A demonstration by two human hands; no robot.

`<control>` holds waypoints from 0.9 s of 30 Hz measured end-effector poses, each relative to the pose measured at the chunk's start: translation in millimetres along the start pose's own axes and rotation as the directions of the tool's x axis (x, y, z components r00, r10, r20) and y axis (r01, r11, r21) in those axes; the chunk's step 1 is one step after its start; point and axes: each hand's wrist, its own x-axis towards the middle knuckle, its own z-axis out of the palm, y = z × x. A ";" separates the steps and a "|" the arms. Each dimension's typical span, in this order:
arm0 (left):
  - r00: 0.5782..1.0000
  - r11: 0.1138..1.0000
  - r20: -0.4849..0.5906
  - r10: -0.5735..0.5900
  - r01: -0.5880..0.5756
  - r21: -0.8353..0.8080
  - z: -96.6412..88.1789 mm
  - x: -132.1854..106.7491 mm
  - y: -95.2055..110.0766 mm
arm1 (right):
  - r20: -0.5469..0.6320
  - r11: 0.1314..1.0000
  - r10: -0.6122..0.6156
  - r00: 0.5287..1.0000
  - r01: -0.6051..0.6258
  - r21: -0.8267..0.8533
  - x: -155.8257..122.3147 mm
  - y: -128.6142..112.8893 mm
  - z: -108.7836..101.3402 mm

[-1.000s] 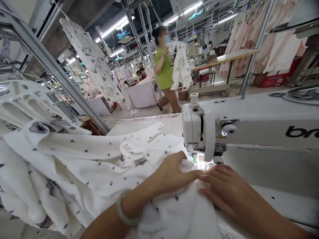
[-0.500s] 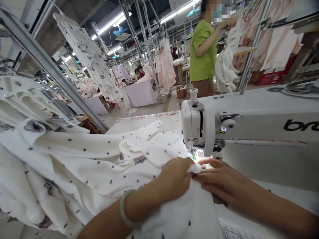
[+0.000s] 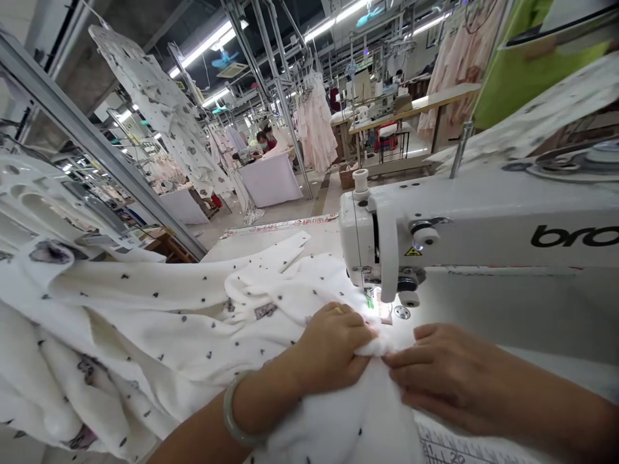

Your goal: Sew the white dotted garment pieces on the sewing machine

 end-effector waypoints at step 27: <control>0.997 0.987 0.074 0.033 -0.044 0.153 6.1 -12.6 13.3 | -0.099 0.997 0.074 0.992 -0.070 0.043 -0.3 9.1 -3.6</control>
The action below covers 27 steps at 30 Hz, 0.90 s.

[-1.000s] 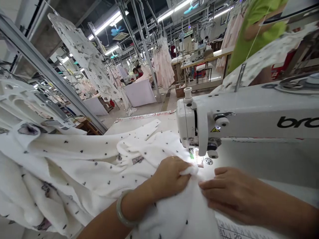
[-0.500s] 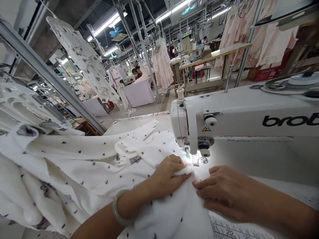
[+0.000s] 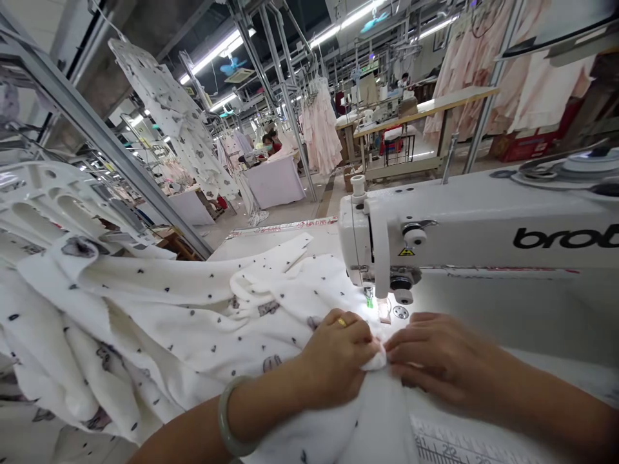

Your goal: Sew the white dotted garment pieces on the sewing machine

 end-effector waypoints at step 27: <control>0.915 0.701 -0.053 -0.400 0.269 -0.660 -3.7 15.4 -26.6 | -0.018 0.981 -0.117 0.993 0.113 -0.158 3.5 7.9 8.6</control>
